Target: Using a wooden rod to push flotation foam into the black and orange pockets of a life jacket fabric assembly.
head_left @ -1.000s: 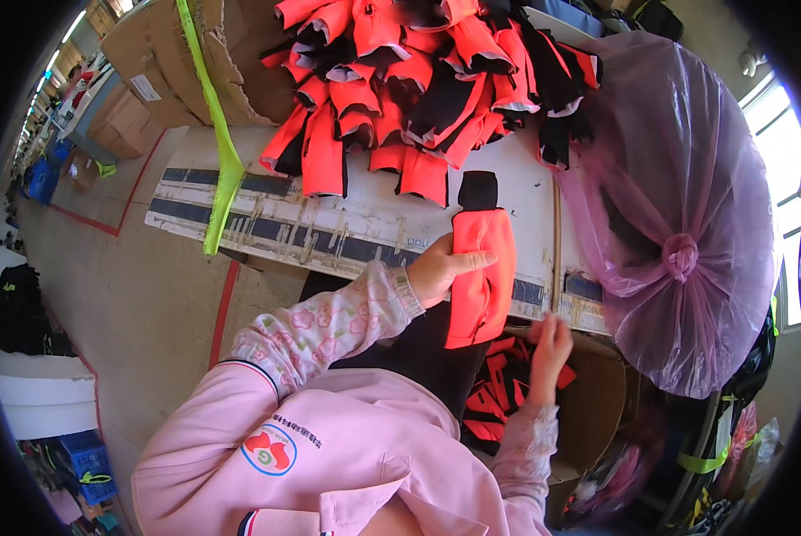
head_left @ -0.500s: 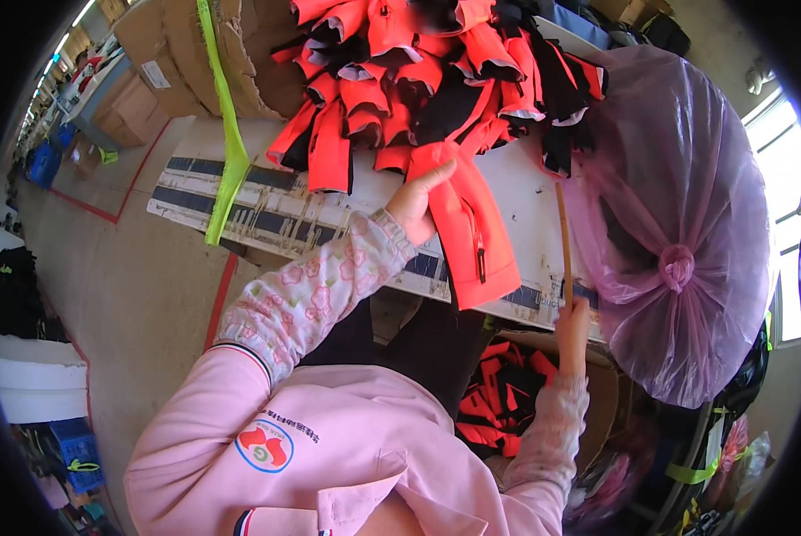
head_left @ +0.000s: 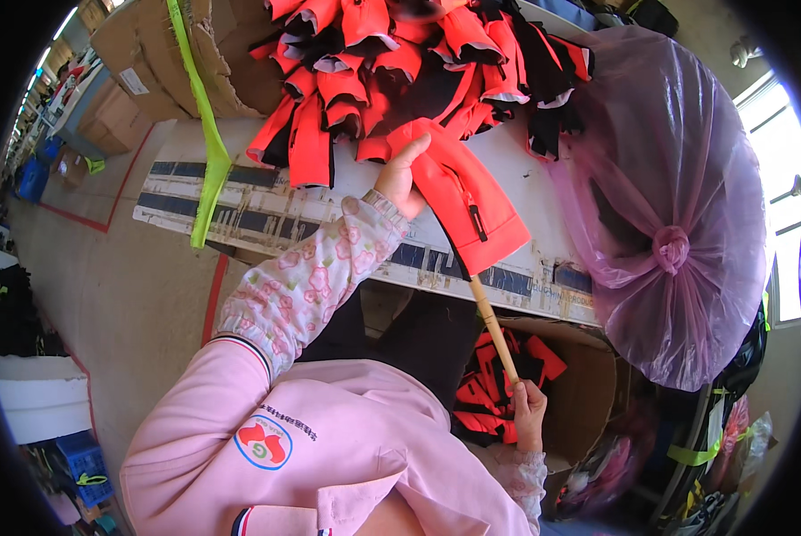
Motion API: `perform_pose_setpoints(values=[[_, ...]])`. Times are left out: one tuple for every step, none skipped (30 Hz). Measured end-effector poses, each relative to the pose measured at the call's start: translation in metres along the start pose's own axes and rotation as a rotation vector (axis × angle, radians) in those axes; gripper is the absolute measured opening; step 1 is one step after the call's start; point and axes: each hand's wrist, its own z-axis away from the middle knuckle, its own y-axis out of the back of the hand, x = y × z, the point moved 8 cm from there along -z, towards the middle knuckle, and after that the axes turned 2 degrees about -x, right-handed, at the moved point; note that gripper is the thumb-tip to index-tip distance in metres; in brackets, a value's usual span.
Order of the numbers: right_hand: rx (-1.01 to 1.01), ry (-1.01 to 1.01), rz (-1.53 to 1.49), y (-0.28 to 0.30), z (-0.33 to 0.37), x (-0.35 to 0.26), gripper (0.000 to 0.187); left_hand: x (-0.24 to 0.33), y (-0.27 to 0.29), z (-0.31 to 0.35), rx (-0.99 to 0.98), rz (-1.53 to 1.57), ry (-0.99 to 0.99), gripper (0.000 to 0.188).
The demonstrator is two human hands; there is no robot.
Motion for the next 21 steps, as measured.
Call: perform_pose_setpoints(values=[[-0.004,0.000,0.001,0.000,-0.001,-0.001,0.032,-0.002,0.001,-0.001,0.003,0.000,-0.003,0.031],[-0.018,0.017,-0.001,0.000,-0.001,-0.003,0.030,-0.003,0.003,-0.003,0.008,-0.003,-0.018,0.031],[-0.031,0.034,-0.005,0.000,-0.001,-0.004,0.028,-0.002,0.004,-0.004,0.012,-0.008,-0.030,0.032],[-0.032,0.033,-0.007,0.002,-0.001,-0.004,0.028,0.000,0.006,-0.004,0.013,-0.010,-0.030,0.032],[0.007,0.011,-0.075,0.008,-0.001,-0.002,0.028,0.003,0.007,-0.004,-0.003,0.016,-0.027,0.033],[0.049,-0.011,-0.143,0.015,-0.001,0.000,0.027,0.006,0.007,-0.003,-0.020,0.043,-0.023,0.034],[0.051,-0.012,-0.145,0.018,-0.001,0.003,0.027,0.008,0.009,-0.004,-0.021,0.041,-0.020,0.034],[0.068,-0.023,-0.133,0.022,-0.002,0.007,0.027,0.011,0.013,-0.004,-0.003,0.047,-0.040,0.034],[0.085,-0.037,-0.121,0.023,-0.001,0.008,0.027,0.014,0.015,-0.003,0.016,0.054,-0.057,0.035],[0.081,-0.043,-0.114,0.022,-0.001,0.007,0.028,0.013,0.015,-0.002,0.015,0.056,-0.051,0.036],[0.085,-0.046,-0.116,0.021,-0.001,0.006,0.028,0.012,0.015,-0.002,0.015,0.055,-0.045,0.036],[0.050,-0.037,-0.097,0.017,-0.003,0.003,0.030,0.010,0.015,-0.002,0.014,0.057,-0.032,0.036],[0.015,-0.028,-0.078,0.013,-0.004,0.001,0.031,0.007,0.014,-0.002,0.014,0.060,-0.019,0.036],[0.019,-0.030,-0.080,0.012,-0.005,0.001,0.031,0.005,0.014,-0.001,0.013,0.059,-0.014,0.036],[0.007,-0.017,-0.058,0.009,-0.007,0.001,0.031,0.004,0.013,0.000,-0.001,0.061,-0.013,0.036],[-0.006,-0.004,-0.037,0.007,-0.008,0.000,0.031,0.003,0.012,0.001,-0.015,0.062,-0.013,0.036],[-0.007,-0.004,-0.037,0.006,-0.010,-0.001,0.031,0.003,0.013,0.001,-0.015,0.062,-0.013,0.036],[-0.005,0.007,-0.016,0.006,-0.010,-0.004,0.029,0.002,0.014,0.001,-0.015,0.056,-0.006,0.035],[-0.005,0.018,0.006,0.006,-0.011,-0.007,0.028,0.000,0.015,0.001,-0.014,0.050,0.000,0.035],[-0.008,0.017,0.007,0.005,-0.012,-0.010,0.028,-0.001,0.016,0.001,-0.012,0.050,-0.002,0.035],[-0.005,0.038,0.042,0.004,-0.014,-0.015,0.027,-0.003,0.016,0.003,-0.003,0.034,-0.004,0.032]])
